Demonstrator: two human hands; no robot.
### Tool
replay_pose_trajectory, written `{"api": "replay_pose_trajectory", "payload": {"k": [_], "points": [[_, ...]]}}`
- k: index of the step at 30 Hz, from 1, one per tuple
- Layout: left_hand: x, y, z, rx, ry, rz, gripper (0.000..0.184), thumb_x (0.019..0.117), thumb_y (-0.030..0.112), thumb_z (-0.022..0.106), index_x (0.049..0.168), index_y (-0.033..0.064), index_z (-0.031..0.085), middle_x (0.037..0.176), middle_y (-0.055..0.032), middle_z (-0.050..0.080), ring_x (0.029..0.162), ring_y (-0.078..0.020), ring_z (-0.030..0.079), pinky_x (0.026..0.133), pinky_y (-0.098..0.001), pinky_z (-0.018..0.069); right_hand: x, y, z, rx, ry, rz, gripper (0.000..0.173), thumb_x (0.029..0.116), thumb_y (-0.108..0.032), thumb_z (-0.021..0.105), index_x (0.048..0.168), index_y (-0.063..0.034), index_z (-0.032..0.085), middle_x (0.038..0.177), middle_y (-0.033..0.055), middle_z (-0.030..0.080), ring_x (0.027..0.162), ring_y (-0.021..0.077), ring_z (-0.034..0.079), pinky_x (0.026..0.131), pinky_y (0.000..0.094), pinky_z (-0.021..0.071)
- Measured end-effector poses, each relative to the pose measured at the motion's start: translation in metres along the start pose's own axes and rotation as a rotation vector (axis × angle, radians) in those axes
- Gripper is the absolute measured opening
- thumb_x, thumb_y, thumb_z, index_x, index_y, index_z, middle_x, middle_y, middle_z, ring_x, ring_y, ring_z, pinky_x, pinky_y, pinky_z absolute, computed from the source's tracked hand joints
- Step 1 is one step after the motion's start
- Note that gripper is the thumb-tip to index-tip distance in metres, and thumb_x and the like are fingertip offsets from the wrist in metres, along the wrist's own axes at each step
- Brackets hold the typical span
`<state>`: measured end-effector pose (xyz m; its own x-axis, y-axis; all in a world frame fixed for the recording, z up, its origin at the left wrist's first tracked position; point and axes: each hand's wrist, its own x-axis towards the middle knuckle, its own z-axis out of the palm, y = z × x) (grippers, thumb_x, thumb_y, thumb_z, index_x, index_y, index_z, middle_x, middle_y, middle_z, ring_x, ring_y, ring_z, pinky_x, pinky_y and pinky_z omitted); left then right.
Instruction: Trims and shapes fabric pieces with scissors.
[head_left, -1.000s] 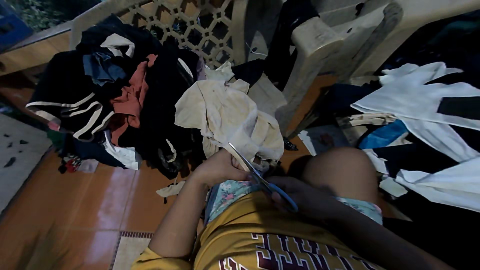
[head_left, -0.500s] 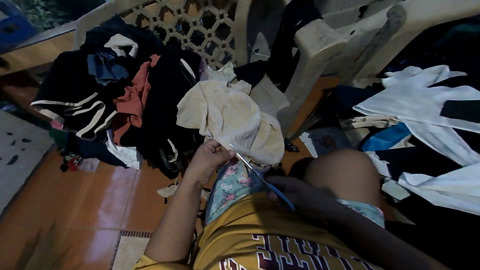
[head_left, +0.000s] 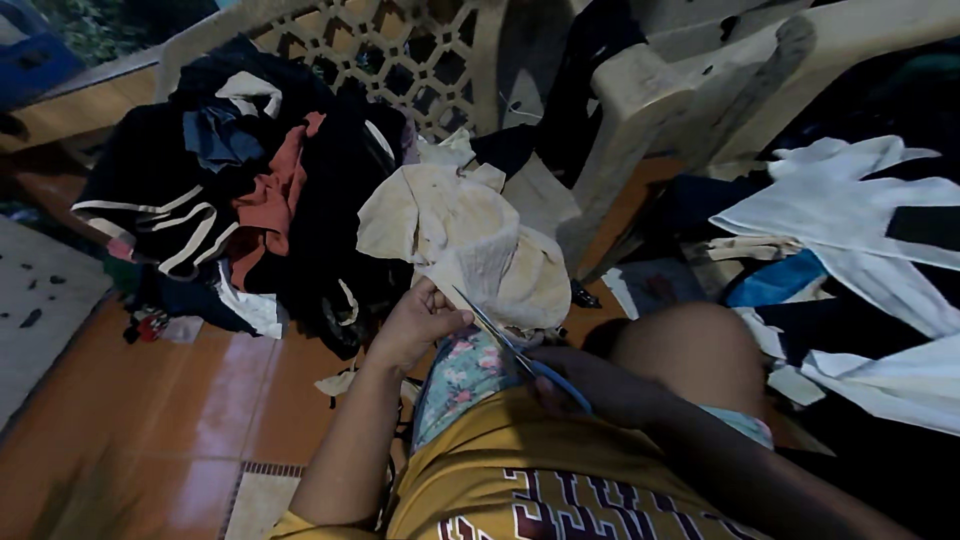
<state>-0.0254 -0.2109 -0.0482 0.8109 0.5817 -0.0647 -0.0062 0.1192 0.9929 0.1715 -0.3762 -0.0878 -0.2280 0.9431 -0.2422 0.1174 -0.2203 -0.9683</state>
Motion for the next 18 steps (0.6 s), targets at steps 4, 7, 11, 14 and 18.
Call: {"api": "replay_pose_trajectory", "payload": {"k": [4, 7, 11, 14, 18], "points": [[-0.0014, 0.0040, 0.0013, 0.031, -0.004, -0.045, 0.038, 0.0864, -0.005, 0.066, 0.119, 0.0049, 0.049, 0.086, 0.0041, 0.068, 0.073, -0.0013, 0.064, 0.065, -0.0166, 0.0526, 0.0013, -0.0030, 0.0020, 0.003, 0.012, 0.010, 0.043, 0.0909, -0.056, 0.062, 0.095, -0.0135, 0.059, 0.071, -0.0131, 0.054, 0.060, -0.0048, 0.051, 0.058, 0.0137, 0.0437], [-0.0016, 0.0051, 0.0028, 0.052, -0.029, -0.055, 0.040, 0.0864, -0.005, 0.066, 0.121, 0.0049, 0.049, 0.085, 0.0047, 0.068, 0.074, -0.0013, 0.065, 0.066, -0.0170, 0.0532, 0.0021, -0.0024, 0.0019, 0.020, 0.014, 0.022, 0.045, 0.0887, -0.059, 0.064, 0.095, -0.0147, 0.059, 0.071, -0.0134, 0.055, 0.061, -0.0046, 0.051, 0.058, 0.0137, 0.0441], [-0.0007, 0.0031, 0.0019, 0.041, -0.037, -0.043, 0.040, 0.0860, -0.004, 0.067, 0.121, 0.0046, 0.049, 0.086, 0.0041, 0.068, 0.075, -0.0021, 0.065, 0.068, -0.0178, 0.0538, 0.0024, 0.0024, 0.0027, 0.063, 0.006, -0.023, 0.039, 0.0905, -0.056, 0.064, 0.093, -0.0174, 0.059, 0.069, -0.0153, 0.053, 0.058, -0.0060, 0.050, 0.056, 0.0121, 0.0425], [-0.0007, 0.0023, 0.0021, 0.025, -0.041, -0.043, 0.043, 0.0854, -0.005, 0.067, 0.122, 0.0047, 0.048, 0.088, 0.0041, 0.069, 0.078, -0.0027, 0.067, 0.072, -0.0192, 0.0554, 0.0022, 0.0050, 0.0028, 0.094, -0.001, -0.032, 0.035, 0.0908, -0.054, 0.065, 0.090, -0.0192, 0.060, 0.068, -0.0157, 0.054, 0.058, -0.0059, 0.051, 0.054, 0.0124, 0.0424], [-0.0014, 0.0009, 0.0038, 0.037, -0.074, -0.038, 0.053, 0.0829, -0.005, 0.069, 0.128, 0.0057, 0.042, 0.089, 0.0044, 0.068, 0.079, -0.0031, 0.067, 0.072, -0.0201, 0.0560, 0.0017, 0.0050, 0.0037, 0.123, -0.011, -0.035, 0.044, 0.0842, -0.065, 0.069, 0.090, -0.0216, 0.061, 0.069, -0.0161, 0.057, 0.058, -0.0059, 0.052, 0.055, 0.0121, 0.0437]]}}
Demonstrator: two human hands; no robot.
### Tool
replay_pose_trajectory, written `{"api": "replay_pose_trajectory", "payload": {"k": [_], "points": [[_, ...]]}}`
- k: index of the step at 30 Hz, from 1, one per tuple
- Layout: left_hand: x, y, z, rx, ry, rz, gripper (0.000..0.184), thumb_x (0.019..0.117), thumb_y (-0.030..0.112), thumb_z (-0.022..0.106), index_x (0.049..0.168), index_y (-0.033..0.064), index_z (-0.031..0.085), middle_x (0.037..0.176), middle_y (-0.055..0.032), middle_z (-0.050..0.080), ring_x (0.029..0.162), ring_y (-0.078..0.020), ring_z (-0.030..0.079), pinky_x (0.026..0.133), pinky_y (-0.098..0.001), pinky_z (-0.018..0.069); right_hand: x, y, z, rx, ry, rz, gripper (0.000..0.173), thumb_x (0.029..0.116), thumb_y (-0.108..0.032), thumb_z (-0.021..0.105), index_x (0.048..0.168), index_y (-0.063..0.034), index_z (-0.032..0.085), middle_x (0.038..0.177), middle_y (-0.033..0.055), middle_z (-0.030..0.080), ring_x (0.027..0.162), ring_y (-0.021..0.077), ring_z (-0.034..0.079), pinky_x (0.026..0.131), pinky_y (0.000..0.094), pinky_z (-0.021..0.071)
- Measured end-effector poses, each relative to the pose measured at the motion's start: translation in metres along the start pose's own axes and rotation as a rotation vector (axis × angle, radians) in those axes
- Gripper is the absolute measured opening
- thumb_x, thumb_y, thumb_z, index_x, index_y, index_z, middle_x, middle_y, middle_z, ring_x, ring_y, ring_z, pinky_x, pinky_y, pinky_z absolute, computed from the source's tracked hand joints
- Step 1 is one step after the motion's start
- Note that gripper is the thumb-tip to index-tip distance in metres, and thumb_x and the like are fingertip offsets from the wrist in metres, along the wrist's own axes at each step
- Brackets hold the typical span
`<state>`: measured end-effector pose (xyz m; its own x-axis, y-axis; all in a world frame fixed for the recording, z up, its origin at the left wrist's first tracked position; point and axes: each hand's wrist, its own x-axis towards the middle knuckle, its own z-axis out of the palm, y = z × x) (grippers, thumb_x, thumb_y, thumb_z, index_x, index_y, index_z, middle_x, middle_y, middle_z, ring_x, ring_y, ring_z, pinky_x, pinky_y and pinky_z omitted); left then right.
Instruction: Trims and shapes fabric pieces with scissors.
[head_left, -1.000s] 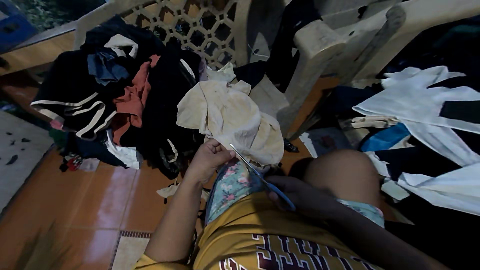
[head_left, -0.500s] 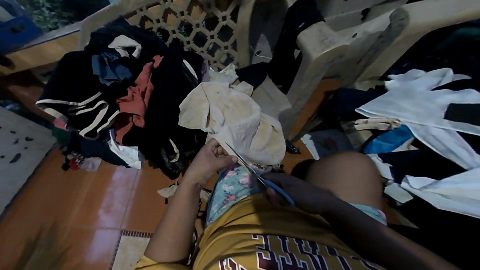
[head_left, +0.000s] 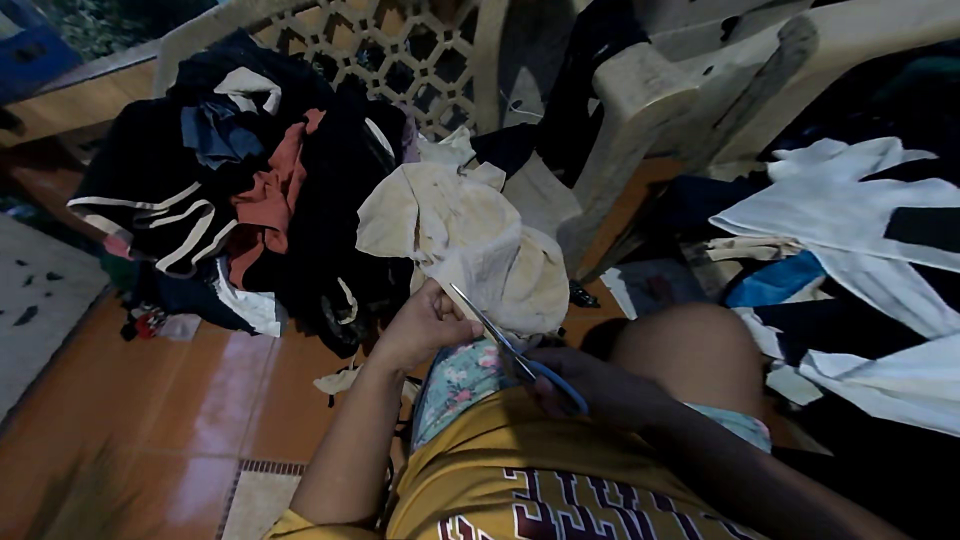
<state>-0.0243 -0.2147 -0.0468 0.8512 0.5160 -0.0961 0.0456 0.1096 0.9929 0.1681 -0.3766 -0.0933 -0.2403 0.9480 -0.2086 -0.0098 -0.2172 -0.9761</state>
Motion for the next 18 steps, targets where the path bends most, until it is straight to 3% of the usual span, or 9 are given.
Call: {"api": "replay_pose_trajectory", "payload": {"k": [6, 14, 18], "points": [[0.001, 0.000, 0.008, -0.042, -0.049, -0.001, 0.062, 0.0826, -0.008, 0.068, 0.133, 0.0077, 0.034, 0.089, 0.0039, 0.069, 0.078, -0.0029, 0.067, 0.069, -0.0188, 0.0552, 0.001, -0.003, 0.003, -0.001, 0.016, 0.001, 0.055, 0.0775, -0.076, 0.068, 0.090, -0.0226, 0.060, 0.069, -0.0164, 0.057, 0.057, -0.0062, 0.051, 0.054, 0.0116, 0.0431], [0.001, 0.000, 0.011, -0.055, -0.046, -0.005, 0.064, 0.0823, -0.010, 0.068, 0.133, 0.0066, 0.033, 0.093, 0.0032, 0.069, 0.081, -0.0044, 0.069, 0.076, -0.0216, 0.0574, -0.002, -0.003, 0.005, 0.032, 0.016, -0.024, 0.041, 0.0873, -0.063, 0.067, 0.087, -0.0232, 0.060, 0.068, -0.0168, 0.056, 0.057, -0.0062, 0.051, 0.054, 0.0118, 0.0431], [-0.001, 0.003, 0.017, 0.062, -0.060, -0.056, 0.071, 0.0827, -0.006, 0.070, 0.140, 0.0024, 0.030, 0.091, 0.0025, 0.067, 0.081, -0.0046, 0.068, 0.079, -0.0234, 0.0578, -0.002, -0.005, 0.006, 0.036, 0.038, -0.001, 0.055, 0.0772, -0.077, 0.068, 0.090, -0.0229, 0.062, 0.070, -0.0160, 0.059, 0.058, -0.0052, 0.054, 0.055, 0.0122, 0.0451]]}}
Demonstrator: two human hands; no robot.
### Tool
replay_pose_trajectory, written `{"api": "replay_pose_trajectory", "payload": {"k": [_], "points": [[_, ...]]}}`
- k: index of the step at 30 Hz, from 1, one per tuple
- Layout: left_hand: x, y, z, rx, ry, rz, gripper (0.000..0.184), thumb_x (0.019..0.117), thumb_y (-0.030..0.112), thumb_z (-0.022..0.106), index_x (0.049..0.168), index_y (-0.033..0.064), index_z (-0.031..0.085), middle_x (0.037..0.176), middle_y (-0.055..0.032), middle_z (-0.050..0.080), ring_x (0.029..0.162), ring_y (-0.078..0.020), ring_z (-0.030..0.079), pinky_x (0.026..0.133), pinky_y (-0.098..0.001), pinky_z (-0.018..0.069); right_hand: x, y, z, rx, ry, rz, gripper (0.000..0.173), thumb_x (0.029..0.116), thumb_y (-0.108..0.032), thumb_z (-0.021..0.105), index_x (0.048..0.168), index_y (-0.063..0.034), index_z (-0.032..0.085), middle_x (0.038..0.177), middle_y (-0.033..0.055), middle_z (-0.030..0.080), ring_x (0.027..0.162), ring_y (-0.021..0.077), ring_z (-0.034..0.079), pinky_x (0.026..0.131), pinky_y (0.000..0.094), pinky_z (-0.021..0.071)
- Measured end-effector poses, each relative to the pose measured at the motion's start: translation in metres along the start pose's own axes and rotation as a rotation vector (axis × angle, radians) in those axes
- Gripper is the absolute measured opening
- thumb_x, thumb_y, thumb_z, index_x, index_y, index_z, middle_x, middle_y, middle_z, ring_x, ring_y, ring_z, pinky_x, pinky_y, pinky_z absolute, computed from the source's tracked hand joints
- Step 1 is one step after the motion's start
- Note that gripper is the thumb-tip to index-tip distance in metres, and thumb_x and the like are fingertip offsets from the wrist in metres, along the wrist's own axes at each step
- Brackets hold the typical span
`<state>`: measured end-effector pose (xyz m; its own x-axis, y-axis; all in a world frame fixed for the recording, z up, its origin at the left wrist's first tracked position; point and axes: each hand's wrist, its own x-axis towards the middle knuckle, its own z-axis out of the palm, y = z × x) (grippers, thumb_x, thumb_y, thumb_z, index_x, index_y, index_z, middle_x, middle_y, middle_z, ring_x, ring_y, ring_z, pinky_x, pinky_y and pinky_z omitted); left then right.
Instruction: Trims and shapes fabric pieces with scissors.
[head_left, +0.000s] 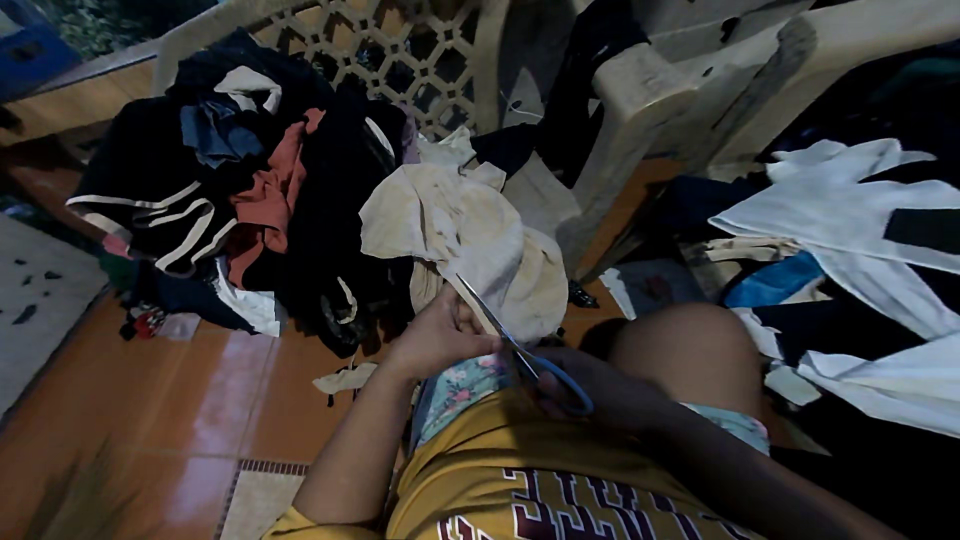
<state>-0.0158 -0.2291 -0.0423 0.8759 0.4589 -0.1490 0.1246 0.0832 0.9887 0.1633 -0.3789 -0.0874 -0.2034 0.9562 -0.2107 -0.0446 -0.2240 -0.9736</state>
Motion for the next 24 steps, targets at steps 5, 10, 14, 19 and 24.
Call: {"api": "replay_pose_trajectory", "payload": {"k": [5, 10, 14, 19, 24], "points": [[0.001, -0.001, 0.003, -0.048, -0.029, 0.033, 0.070, 0.0821, -0.011, 0.070, 0.138, 0.0039, 0.030, 0.092, 0.0030, 0.067, 0.083, -0.0047, 0.068, 0.080, -0.0238, 0.0581, -0.001, -0.001, 0.002, 0.034, 0.009, -0.002, 0.057, 0.0767, -0.077, 0.068, 0.091, -0.0226, 0.061, 0.071, -0.0158, 0.059, 0.058, -0.0058, 0.053, 0.054, 0.0113, 0.0442], [0.002, -0.004, 0.004, -0.002, -0.027, 0.006, 0.072, 0.0830, -0.009, 0.071, 0.140, 0.0017, 0.029, 0.094, 0.0011, 0.068, 0.082, -0.0053, 0.068, 0.080, -0.0244, 0.0583, -0.003, -0.001, 0.004, 0.031, 0.016, -0.027, 0.040, 0.0867, -0.063, 0.067, 0.088, -0.0237, 0.061, 0.069, -0.0170, 0.057, 0.056, -0.0071, 0.050, 0.053, 0.0105, 0.0414], [-0.001, -0.003, -0.013, 0.058, -0.018, 0.080, 0.056, 0.0866, 0.005, 0.070, 0.134, -0.0015, 0.042, 0.097, 0.0034, 0.065, 0.081, -0.0021, 0.064, 0.076, -0.0215, 0.0563, -0.003, 0.002, 0.002, 0.017, 0.043, -0.013, 0.036, 0.0898, -0.056, 0.066, 0.090, -0.0210, 0.061, 0.068, -0.0158, 0.056, 0.056, -0.0060, 0.050, 0.053, 0.0115, 0.0427], [0.004, -0.002, -0.020, -0.095, 0.218, 0.096, 0.016, 0.0981, 0.003, 0.054, 0.110, 0.0026, 0.064, 0.089, 0.0051, 0.066, 0.076, -0.0014, 0.060, 0.073, -0.0206, 0.0519, 0.000, 0.005, 0.001, -0.133, 0.086, 0.024, 0.023, 0.0963, -0.038, 0.060, 0.093, -0.0152, 0.061, 0.069, -0.0137, 0.053, 0.059, -0.0039, 0.050, 0.056, 0.0158, 0.0435], [0.010, -0.007, -0.013, -0.205, 0.320, 0.086, 0.015, 0.0956, -0.005, 0.055, 0.104, 0.0019, 0.065, 0.083, 0.0027, 0.066, 0.068, -0.0022, 0.058, 0.066, -0.0192, 0.0502, 0.000, 0.002, 0.002, -0.214, 0.112, 0.047, 0.024, 0.0981, -0.034, 0.059, 0.095, -0.0105, 0.061, 0.070, -0.0106, 0.053, 0.060, -0.0021, 0.051, 0.057, 0.0173, 0.0444]]}}
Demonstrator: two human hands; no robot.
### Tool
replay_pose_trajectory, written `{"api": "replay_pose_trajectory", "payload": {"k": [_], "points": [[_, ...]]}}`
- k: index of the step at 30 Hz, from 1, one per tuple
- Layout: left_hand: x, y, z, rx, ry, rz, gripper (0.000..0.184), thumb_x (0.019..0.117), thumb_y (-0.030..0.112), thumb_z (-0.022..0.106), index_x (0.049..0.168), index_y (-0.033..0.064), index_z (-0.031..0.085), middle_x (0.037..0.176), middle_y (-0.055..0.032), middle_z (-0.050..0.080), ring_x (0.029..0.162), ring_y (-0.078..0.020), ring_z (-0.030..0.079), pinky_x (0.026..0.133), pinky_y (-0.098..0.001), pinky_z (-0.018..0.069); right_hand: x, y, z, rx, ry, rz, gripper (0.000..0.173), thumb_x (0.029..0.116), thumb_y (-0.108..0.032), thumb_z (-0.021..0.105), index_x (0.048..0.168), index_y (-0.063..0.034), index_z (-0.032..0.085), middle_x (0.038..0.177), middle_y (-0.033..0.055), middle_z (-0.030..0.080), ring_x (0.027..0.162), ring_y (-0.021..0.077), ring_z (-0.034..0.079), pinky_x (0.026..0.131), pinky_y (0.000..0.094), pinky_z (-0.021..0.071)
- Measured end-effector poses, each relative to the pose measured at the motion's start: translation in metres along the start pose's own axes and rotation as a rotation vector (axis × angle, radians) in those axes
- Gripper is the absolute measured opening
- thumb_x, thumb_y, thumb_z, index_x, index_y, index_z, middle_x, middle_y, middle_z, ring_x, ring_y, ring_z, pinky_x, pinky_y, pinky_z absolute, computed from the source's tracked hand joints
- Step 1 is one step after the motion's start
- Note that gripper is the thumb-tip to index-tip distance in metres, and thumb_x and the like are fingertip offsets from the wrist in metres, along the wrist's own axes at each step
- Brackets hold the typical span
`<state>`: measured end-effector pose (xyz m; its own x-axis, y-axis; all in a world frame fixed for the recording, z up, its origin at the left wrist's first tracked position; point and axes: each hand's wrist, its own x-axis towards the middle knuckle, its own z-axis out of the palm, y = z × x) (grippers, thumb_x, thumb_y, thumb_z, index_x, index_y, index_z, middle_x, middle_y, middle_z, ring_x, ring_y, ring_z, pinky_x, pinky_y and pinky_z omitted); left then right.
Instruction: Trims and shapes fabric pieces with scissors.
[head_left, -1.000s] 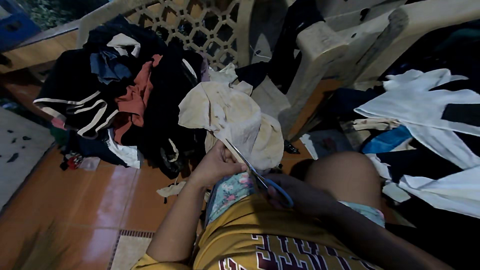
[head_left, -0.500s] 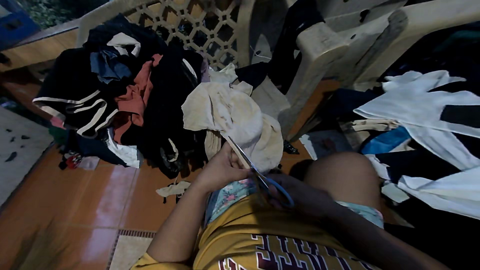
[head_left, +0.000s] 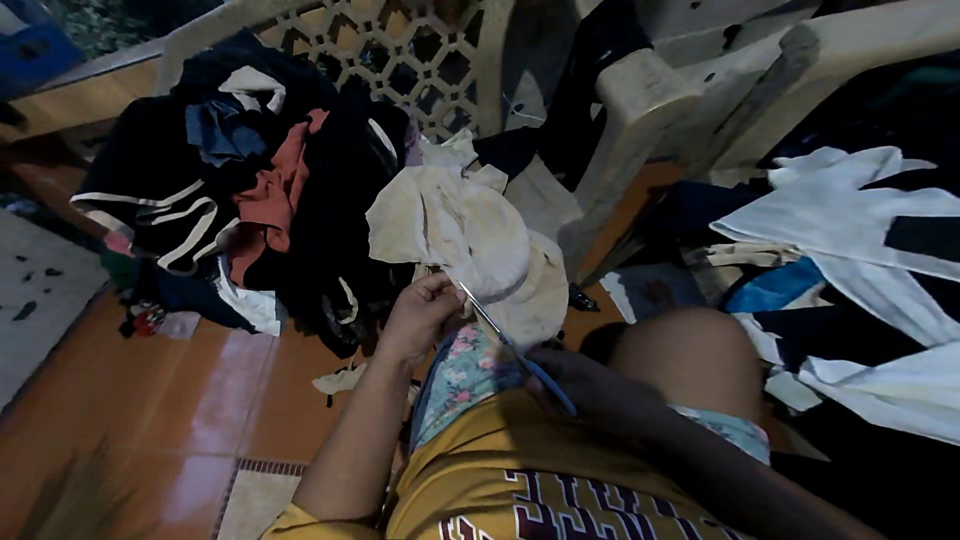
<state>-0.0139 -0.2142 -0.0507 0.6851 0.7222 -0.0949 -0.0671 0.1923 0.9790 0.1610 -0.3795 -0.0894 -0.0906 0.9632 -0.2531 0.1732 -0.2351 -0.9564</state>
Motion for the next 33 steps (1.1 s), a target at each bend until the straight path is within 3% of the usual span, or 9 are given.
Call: {"api": "replay_pose_trajectory", "payload": {"k": [9, 12, 16, 18, 20, 24, 29, 33], "points": [[0.000, -0.001, 0.007, 0.053, 0.129, -0.007, 0.013, 0.0944, -0.006, 0.060, 0.105, -0.0014, 0.066, 0.085, -0.0003, 0.067, 0.069, -0.0037, 0.059, 0.066, -0.0199, 0.0513, 0.001, -0.001, 0.003, 0.012, 0.023, 0.033, 0.026, 0.0972, -0.037, 0.060, 0.094, -0.0110, 0.061, 0.068, -0.0104, 0.053, 0.059, -0.0014, 0.050, 0.057, 0.0177, 0.0433], [0.001, -0.001, 0.006, 0.041, 0.115, 0.009, 0.022, 0.0934, -0.007, 0.060, 0.115, -0.0022, 0.064, 0.082, 0.0009, 0.067, 0.067, -0.0028, 0.059, 0.064, -0.0189, 0.0500, 0.001, -0.004, 0.004, 0.018, 0.018, 0.043, 0.024, 0.0983, -0.035, 0.060, 0.095, -0.0108, 0.061, 0.069, -0.0104, 0.053, 0.059, -0.0017, 0.051, 0.057, 0.0171, 0.0438], [0.003, -0.006, 0.001, -0.046, -0.002, 0.061, 0.051, 0.0925, -0.007, 0.058, 0.141, -0.0006, 0.045, 0.087, -0.0007, 0.067, 0.071, -0.0031, 0.061, 0.067, -0.0180, 0.0507, 0.001, -0.005, 0.004, 0.105, -0.006, 0.019, 0.026, 0.0961, -0.038, 0.061, 0.098, -0.0123, 0.060, 0.071, -0.0123, 0.055, 0.060, -0.0037, 0.052, 0.057, 0.0146, 0.0449], [0.004, -0.009, 0.000, -0.079, -0.057, 0.069, 0.066, 0.0904, -0.007, 0.058, 0.150, 0.0027, 0.030, 0.089, -0.0011, 0.068, 0.074, -0.0036, 0.062, 0.070, -0.0187, 0.0517, 0.005, -0.005, 0.002, 0.150, -0.031, 0.005, 0.037, 0.0908, -0.050, 0.065, 0.098, -0.0145, 0.060, 0.071, -0.0139, 0.055, 0.060, -0.0041, 0.052, 0.057, 0.0139, 0.0450], [0.004, -0.010, -0.001, -0.089, -0.104, 0.068, 0.076, 0.0894, -0.007, 0.059, 0.154, 0.0042, 0.021, 0.089, -0.0006, 0.068, 0.076, -0.0046, 0.064, 0.073, -0.0201, 0.0534, 0.008, -0.005, 0.001, 0.186, -0.054, -0.002, 0.047, 0.0842, -0.062, 0.068, 0.095, -0.0174, 0.059, 0.070, -0.0150, 0.056, 0.058, -0.0046, 0.052, 0.055, 0.0127, 0.0447], [0.003, -0.010, -0.002, -0.083, -0.140, 0.070, 0.077, 0.0891, -0.006, 0.059, 0.154, 0.0039, 0.018, 0.092, -0.0006, 0.067, 0.079, -0.0052, 0.065, 0.075, -0.0210, 0.0539, 0.013, -0.007, -0.002, 0.206, -0.085, 0.002, 0.055, 0.0781, -0.072, 0.070, 0.092, -0.0195, 0.058, 0.069, -0.0148, 0.056, 0.057, -0.0050, 0.051, 0.054, 0.0114, 0.0422], [0.004, -0.010, -0.005, -0.093, -0.145, 0.079, 0.077, 0.0885, -0.004, 0.061, 0.154, 0.0038, 0.021, 0.092, -0.0009, 0.068, 0.081, -0.0066, 0.067, 0.078, -0.0227, 0.0552, 0.012, -0.010, -0.001, 0.191, -0.046, 0.011, 0.052, 0.0803, -0.068, 0.069, 0.093, -0.0184, 0.059, 0.070, -0.0145, 0.056, 0.057, -0.0048, 0.050, 0.054, 0.0118, 0.0417], [0.004, -0.010, -0.006, -0.087, -0.136, 0.075, 0.077, 0.0882, -0.005, 0.061, 0.153, 0.0041, 0.022, 0.089, 0.0000, 0.067, 0.077, -0.0055, 0.065, 0.075, -0.0213, 0.0545, 0.011, -0.011, 0.000, 0.172, -0.026, -0.014, 0.022, 0.0943, -0.040, 0.061, 0.090, -0.0186, 0.060, 0.068, -0.0154, 0.054, 0.057, -0.0061, 0.048, 0.054, 0.0114, 0.0407]]}}
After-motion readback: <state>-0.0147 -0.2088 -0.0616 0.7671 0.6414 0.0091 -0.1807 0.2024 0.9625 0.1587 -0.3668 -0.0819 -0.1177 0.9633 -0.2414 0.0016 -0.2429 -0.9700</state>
